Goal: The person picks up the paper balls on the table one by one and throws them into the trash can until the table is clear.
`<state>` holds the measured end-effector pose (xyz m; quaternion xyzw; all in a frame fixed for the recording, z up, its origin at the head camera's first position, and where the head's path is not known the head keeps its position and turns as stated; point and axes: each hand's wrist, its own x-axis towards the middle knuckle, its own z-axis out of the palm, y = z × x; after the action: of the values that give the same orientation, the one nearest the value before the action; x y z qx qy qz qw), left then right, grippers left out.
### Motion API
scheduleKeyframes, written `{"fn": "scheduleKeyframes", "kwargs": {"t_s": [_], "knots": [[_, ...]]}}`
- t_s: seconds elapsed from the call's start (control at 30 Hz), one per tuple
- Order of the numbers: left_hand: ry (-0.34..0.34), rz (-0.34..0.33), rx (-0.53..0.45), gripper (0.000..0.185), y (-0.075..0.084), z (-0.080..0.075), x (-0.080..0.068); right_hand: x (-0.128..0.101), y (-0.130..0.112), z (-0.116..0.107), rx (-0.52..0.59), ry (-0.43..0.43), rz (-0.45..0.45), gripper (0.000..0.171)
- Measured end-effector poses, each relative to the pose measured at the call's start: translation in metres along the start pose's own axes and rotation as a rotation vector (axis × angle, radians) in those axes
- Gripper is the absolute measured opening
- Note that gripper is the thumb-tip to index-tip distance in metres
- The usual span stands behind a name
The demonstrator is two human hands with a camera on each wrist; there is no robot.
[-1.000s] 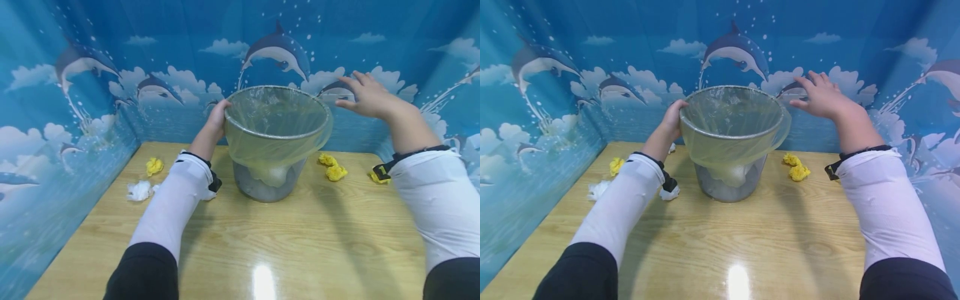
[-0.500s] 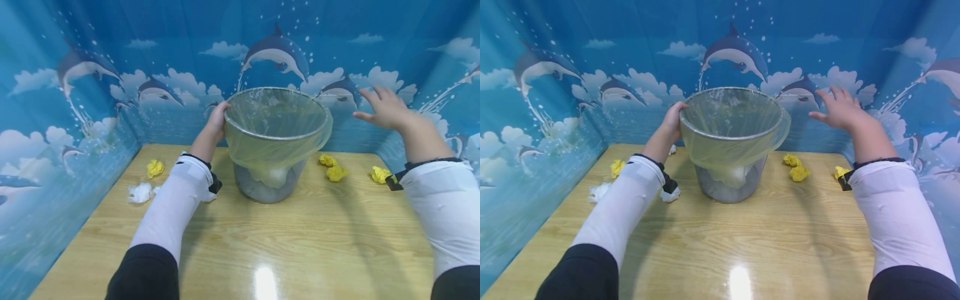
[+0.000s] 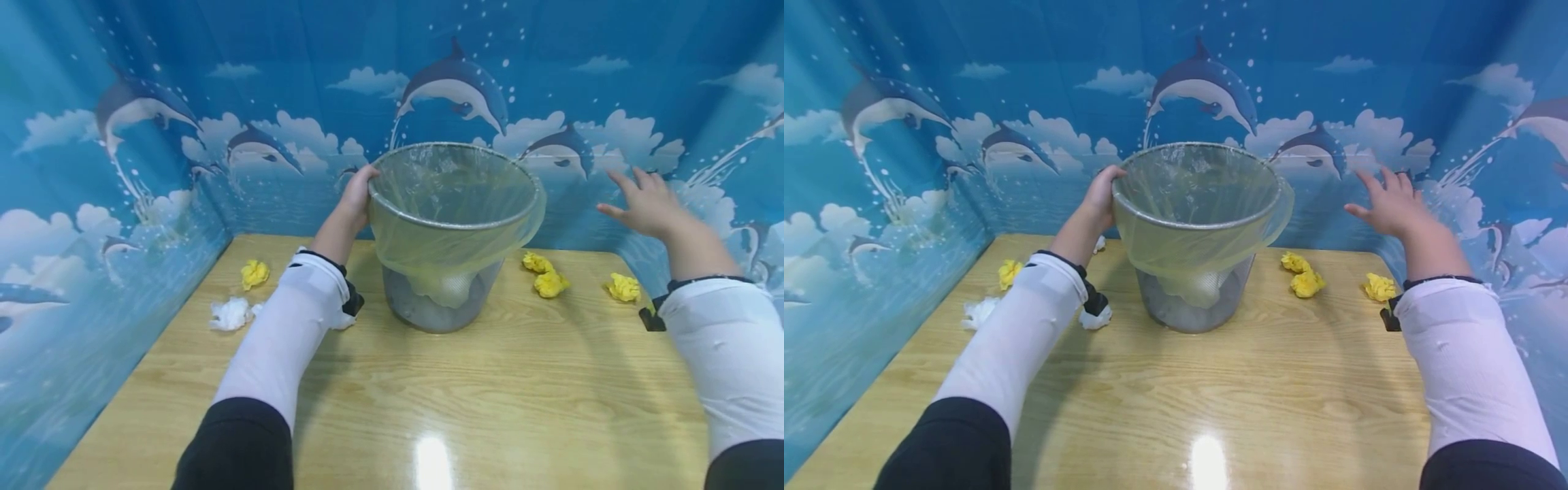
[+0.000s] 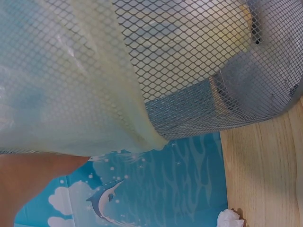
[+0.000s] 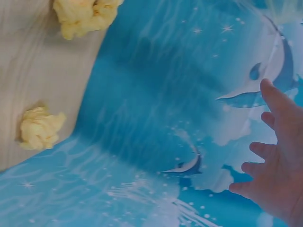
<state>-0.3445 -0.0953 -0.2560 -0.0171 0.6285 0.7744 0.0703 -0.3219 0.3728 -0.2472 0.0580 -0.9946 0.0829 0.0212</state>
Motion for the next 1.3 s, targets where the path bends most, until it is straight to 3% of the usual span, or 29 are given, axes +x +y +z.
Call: {"fn": "scheduleKeyframes", "kwargs": {"t_s": [0.27,0.67,1.3], "knots": [[-0.017,-0.007,-0.022,0.049,0.0,0.0,0.001,-0.002,0.015,0.021,0.002,0.001,0.031,0.082],[-0.011,0.0,-0.006,0.05,-0.001,0.001,0.002,-0.008,0.042,0.059,0.028,-0.1,0.079,0.096],[0.003,-0.021,-0.013,0.052,-0.001,-0.001,0.0,-0.02,0.087,0.116,0.114,-0.193,0.117,0.092]]}}
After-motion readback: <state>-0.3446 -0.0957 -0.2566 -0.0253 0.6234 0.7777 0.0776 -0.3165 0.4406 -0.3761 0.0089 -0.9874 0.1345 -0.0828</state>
